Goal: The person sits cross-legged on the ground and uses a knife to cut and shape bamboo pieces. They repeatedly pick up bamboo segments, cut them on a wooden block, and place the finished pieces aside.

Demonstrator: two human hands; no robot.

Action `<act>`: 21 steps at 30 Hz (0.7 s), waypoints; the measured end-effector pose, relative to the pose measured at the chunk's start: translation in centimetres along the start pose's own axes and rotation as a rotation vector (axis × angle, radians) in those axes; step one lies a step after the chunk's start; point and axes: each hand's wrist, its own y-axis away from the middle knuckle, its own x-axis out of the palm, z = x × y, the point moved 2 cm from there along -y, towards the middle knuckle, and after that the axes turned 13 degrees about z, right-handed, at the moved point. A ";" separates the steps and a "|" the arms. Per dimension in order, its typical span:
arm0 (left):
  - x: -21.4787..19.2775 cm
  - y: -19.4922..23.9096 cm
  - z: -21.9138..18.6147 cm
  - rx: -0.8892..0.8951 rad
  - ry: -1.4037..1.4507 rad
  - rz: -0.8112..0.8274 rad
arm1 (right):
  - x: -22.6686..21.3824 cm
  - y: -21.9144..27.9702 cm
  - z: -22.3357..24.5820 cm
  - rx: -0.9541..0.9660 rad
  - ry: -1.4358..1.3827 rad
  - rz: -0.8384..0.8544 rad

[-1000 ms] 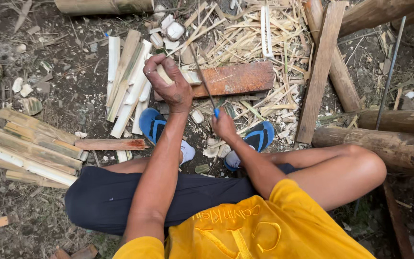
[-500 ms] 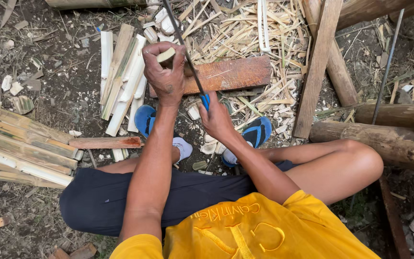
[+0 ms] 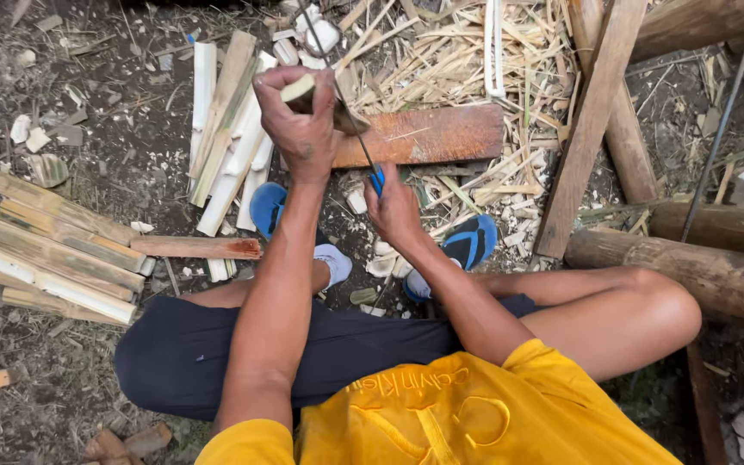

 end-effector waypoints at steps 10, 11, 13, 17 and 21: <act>0.5 -0.8 -0.6 0.094 -0.151 -0.084 | -1.3 -0.3 -1.6 0.046 0.038 0.074; 0.6 -0.6 -0.3 0.037 -0.097 -0.056 | -0.9 0.1 -1.9 0.038 0.028 0.047; 0.2 -0.7 0.4 -0.062 0.001 -0.012 | 0.0 -0.1 -2.6 0.064 0.069 0.046; -0.1 -1.6 3.0 0.053 0.192 -0.037 | -0.9 -2.9 -6.0 0.166 0.169 0.084; 0.8 1.3 8.7 -0.359 0.049 0.009 | -1.0 -2.1 -8.4 0.173 0.198 0.081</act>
